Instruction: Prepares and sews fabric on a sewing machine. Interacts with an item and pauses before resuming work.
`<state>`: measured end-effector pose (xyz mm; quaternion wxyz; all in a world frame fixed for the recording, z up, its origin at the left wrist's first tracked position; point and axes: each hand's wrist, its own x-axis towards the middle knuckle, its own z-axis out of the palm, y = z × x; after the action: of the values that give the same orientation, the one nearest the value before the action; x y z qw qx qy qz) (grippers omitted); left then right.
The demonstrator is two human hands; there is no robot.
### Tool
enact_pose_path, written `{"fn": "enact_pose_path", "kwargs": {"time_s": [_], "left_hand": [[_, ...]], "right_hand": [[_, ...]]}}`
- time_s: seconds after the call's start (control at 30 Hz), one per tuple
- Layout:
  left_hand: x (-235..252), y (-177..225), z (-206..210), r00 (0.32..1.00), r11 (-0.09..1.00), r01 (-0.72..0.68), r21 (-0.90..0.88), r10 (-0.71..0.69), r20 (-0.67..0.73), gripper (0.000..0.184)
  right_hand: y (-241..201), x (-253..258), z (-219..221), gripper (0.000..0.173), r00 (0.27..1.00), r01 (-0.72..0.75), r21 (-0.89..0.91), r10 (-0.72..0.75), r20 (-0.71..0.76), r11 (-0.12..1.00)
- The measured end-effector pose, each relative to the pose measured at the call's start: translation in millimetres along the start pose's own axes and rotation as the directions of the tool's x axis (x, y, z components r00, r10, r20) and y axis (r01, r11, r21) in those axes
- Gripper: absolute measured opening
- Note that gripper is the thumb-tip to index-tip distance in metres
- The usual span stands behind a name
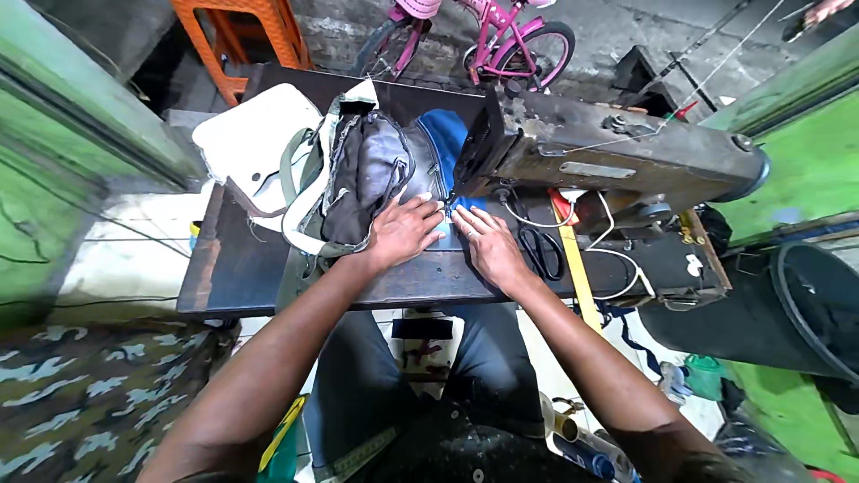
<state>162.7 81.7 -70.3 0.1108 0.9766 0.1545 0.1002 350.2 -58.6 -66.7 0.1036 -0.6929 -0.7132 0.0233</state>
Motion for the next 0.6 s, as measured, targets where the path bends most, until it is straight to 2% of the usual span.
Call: {"fn": "enact_pose_path", "kwargs": {"time_s": [0.17, 0.37, 0.5, 0.6], "left_hand": [[4, -2, 1, 1.0, 1.0, 0.01, -0.023, -0.01, -0.024, 0.04], [8, -1, -3, 0.996, 0.994, 0.088, -0.058, -0.087, 0.019, 0.04], [8, -2, -1, 0.994, 0.994, 0.102, -0.042, -0.103, -0.02, 0.042], [8, -2, 0, 0.994, 0.994, 0.107, -0.033, -0.108, -0.011, 0.043]], "right_hand": [[3, 3, 5, 0.048, 0.997, -0.025, 0.083, 0.031, -0.065, 0.996], [7, 2, 1, 0.048, 0.996, -0.029, 0.125, 0.039, -0.074, 0.992], [3, -39, -19, 0.038, 0.978, -0.031, 0.106, 0.052, -0.204, 0.994], [24, -90, -53, 0.033, 0.939, -0.129, 0.11, 0.157, -0.305, 0.985]]}}
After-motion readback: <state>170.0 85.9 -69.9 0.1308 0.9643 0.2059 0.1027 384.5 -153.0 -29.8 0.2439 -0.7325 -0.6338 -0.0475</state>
